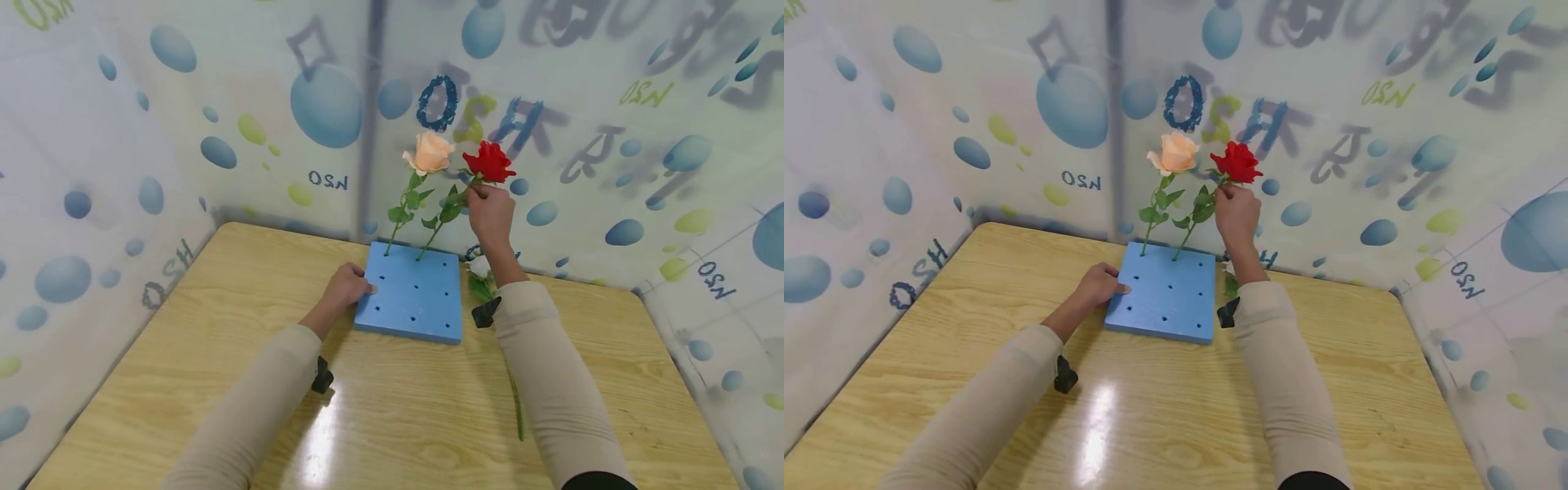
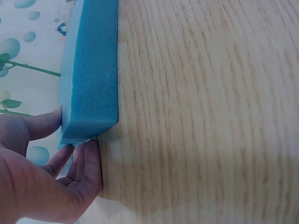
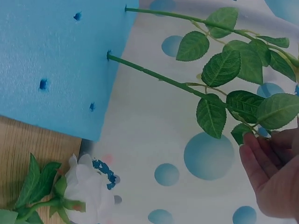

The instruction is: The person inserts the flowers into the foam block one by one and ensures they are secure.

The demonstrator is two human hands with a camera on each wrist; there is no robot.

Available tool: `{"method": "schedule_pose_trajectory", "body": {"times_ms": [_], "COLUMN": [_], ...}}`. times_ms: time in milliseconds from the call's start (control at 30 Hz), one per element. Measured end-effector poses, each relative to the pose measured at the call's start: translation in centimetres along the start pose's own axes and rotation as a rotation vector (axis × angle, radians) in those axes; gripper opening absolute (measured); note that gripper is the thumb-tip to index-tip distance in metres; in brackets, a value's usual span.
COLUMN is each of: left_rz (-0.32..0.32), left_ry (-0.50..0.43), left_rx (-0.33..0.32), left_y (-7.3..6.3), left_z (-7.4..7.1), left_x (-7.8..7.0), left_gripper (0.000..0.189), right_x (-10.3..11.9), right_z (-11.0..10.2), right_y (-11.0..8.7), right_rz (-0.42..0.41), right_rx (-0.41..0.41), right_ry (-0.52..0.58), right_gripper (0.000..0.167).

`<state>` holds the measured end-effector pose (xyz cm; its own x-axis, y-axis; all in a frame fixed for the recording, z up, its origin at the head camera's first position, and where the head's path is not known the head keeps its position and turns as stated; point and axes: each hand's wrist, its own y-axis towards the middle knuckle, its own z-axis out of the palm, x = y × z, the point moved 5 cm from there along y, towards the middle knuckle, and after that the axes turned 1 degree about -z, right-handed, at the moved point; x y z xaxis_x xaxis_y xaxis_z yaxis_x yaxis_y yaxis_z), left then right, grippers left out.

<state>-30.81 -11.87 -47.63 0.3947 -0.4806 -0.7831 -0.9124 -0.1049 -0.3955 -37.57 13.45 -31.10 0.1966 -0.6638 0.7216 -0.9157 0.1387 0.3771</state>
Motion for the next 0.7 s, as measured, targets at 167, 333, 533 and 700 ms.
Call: {"method": "schedule_pose_trajectory", "body": {"times_ms": [167, 333, 533, 700], "left_rz": [0.017, 0.010, 0.005, -0.002], "left_ry": [0.008, 0.009, 0.008, 0.005], "left_rx": [-0.007, -0.005, 0.003, 0.003], "left_y": [0.0, -0.1, -0.1, -0.1], "left_z": [0.0, 0.1, 0.1, 0.1], "left_x": [0.0, -0.1, -0.1, -0.1], "left_gripper": [0.044, 0.044, 0.045, 0.047], "right_x": [-0.4, -0.9, -1.5, -1.9], "right_z": [-0.8, -1.6, -2.3, -2.8], "right_y": [0.3, 0.3, 0.4, 0.5], "right_rz": [0.002, 0.007, 0.057, 0.105], "right_rx": [-0.012, -0.025, 0.004, 0.050], "right_ry": [-0.030, -0.053, -0.107, -0.130], "right_gripper": [0.030, 0.031, 0.035, 0.039]}}
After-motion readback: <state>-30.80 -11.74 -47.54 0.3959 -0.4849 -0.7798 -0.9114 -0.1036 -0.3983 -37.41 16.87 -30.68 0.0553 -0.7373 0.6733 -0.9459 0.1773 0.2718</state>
